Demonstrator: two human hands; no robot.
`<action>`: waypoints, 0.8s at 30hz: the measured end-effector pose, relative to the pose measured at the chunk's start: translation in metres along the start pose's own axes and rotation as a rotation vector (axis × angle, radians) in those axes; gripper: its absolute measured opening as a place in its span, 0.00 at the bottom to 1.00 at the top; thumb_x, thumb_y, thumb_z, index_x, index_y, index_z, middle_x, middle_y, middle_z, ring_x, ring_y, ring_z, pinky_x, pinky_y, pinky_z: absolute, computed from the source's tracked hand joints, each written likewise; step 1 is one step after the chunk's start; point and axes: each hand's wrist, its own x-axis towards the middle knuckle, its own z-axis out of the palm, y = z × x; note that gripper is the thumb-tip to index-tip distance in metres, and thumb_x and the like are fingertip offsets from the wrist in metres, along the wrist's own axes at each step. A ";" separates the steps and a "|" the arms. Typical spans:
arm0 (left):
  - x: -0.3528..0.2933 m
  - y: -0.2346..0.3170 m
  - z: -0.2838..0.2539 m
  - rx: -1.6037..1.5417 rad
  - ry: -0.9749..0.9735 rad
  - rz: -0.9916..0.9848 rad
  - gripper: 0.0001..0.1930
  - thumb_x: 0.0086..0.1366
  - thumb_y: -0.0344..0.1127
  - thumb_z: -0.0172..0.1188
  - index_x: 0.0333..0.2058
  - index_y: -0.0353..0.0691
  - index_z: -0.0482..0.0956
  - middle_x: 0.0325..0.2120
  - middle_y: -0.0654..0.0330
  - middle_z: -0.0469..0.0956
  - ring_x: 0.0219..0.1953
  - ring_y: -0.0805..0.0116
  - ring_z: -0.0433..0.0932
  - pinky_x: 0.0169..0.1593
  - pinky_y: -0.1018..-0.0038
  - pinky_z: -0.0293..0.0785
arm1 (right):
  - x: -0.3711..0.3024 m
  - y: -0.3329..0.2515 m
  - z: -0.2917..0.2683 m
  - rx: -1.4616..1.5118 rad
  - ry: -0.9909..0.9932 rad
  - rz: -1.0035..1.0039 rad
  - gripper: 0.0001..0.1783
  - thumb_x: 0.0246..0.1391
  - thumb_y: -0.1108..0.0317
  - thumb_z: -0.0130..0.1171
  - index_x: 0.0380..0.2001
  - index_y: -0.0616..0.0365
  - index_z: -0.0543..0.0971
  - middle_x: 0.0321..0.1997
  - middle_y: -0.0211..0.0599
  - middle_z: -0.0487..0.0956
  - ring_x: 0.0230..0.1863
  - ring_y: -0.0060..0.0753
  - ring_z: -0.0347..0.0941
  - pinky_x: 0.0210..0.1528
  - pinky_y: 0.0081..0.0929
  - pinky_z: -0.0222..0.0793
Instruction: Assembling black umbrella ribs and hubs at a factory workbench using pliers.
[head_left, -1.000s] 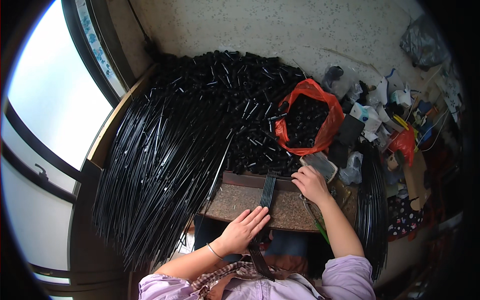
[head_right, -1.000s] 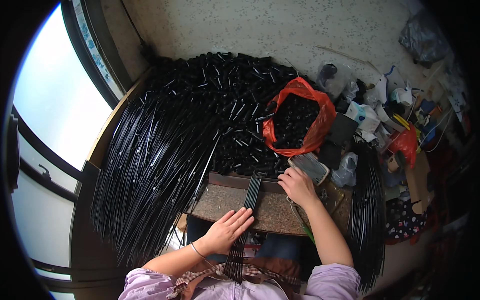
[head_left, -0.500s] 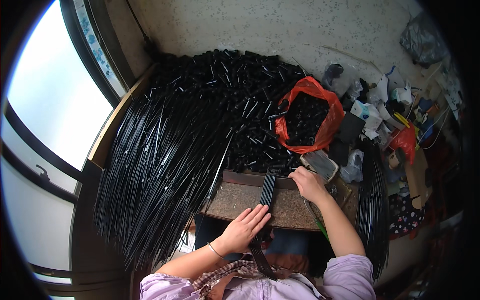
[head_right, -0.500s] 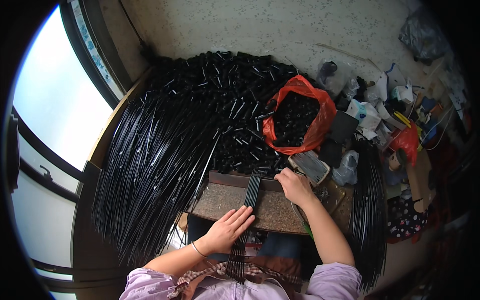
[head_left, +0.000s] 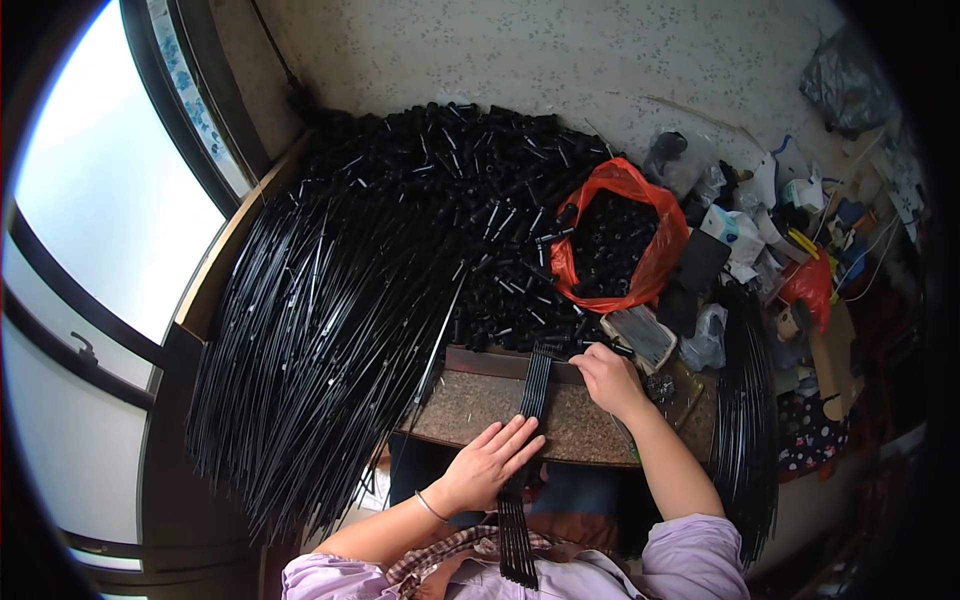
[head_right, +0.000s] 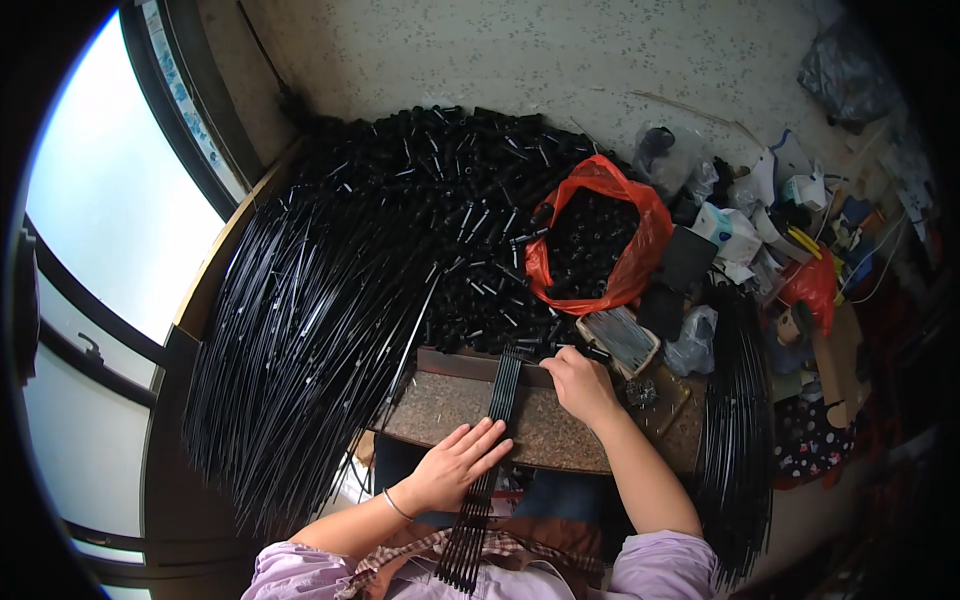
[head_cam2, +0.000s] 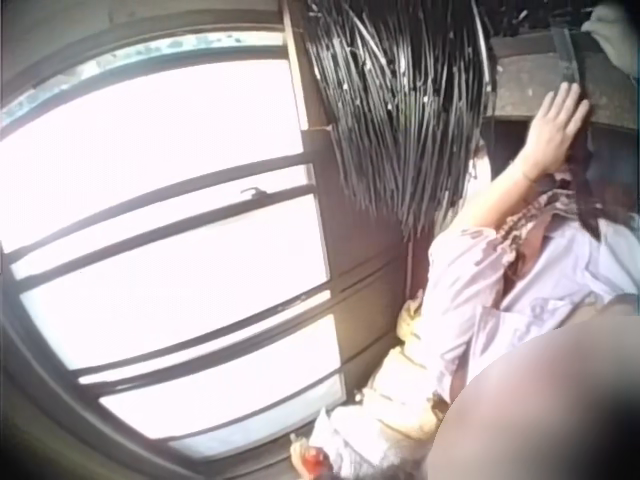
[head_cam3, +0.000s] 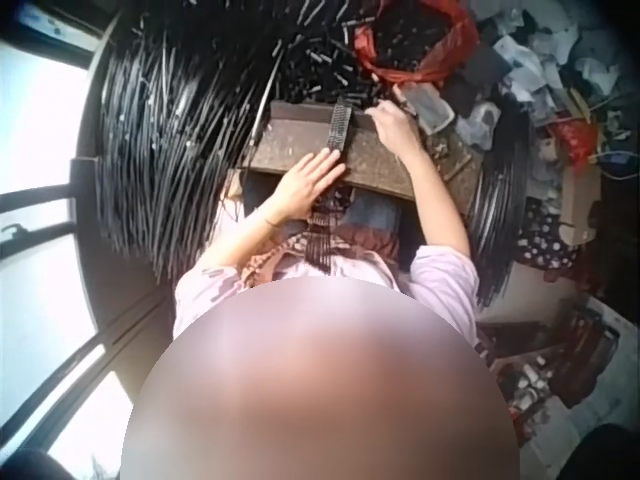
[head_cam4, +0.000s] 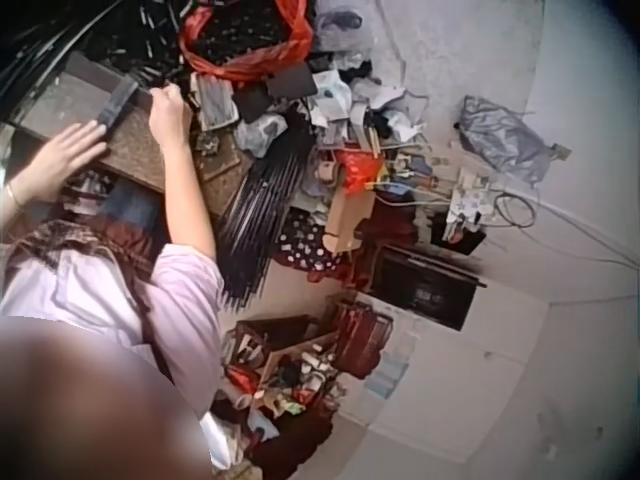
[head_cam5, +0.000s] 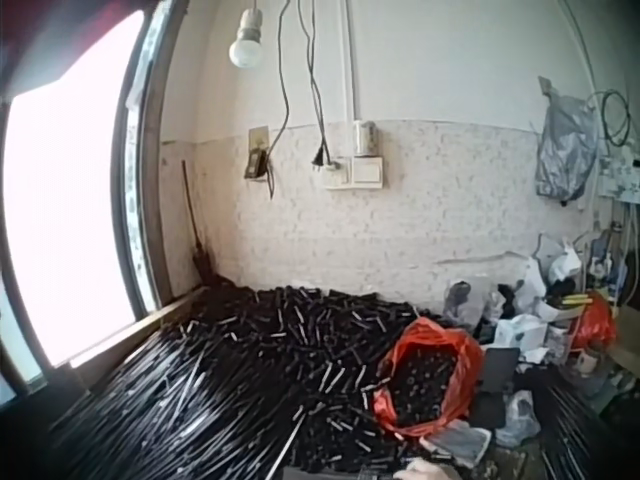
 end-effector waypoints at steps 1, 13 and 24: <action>-0.001 0.000 0.001 0.005 0.001 0.007 0.42 0.46 0.41 0.56 0.61 0.39 0.49 0.62 0.49 0.47 0.64 0.54 0.48 0.62 0.62 0.46 | -0.002 -0.002 -0.001 -0.011 -0.029 0.019 0.06 0.45 0.76 0.55 0.30 0.57 0.77 0.28 0.37 0.73 0.30 0.43 0.73 0.30 0.32 0.68; -0.005 0.005 0.004 0.009 0.024 0.007 0.43 0.45 0.37 0.56 0.61 0.37 0.48 0.62 0.48 0.46 0.64 0.54 0.46 0.63 0.63 0.45 | 0.023 0.018 -0.014 0.140 0.360 0.138 0.08 0.45 0.69 0.59 0.28 0.62 0.75 0.28 0.40 0.74 0.28 0.44 0.72 0.29 0.32 0.67; -0.012 0.015 0.003 0.133 -0.046 -0.012 0.44 0.45 0.43 0.57 0.60 0.35 0.50 0.61 0.48 0.48 0.64 0.55 0.48 0.62 0.62 0.47 | -0.011 0.066 -0.046 -0.372 0.182 0.123 0.03 0.41 0.73 0.58 0.22 0.59 0.77 0.26 0.37 0.71 0.33 0.41 0.70 0.35 0.33 0.67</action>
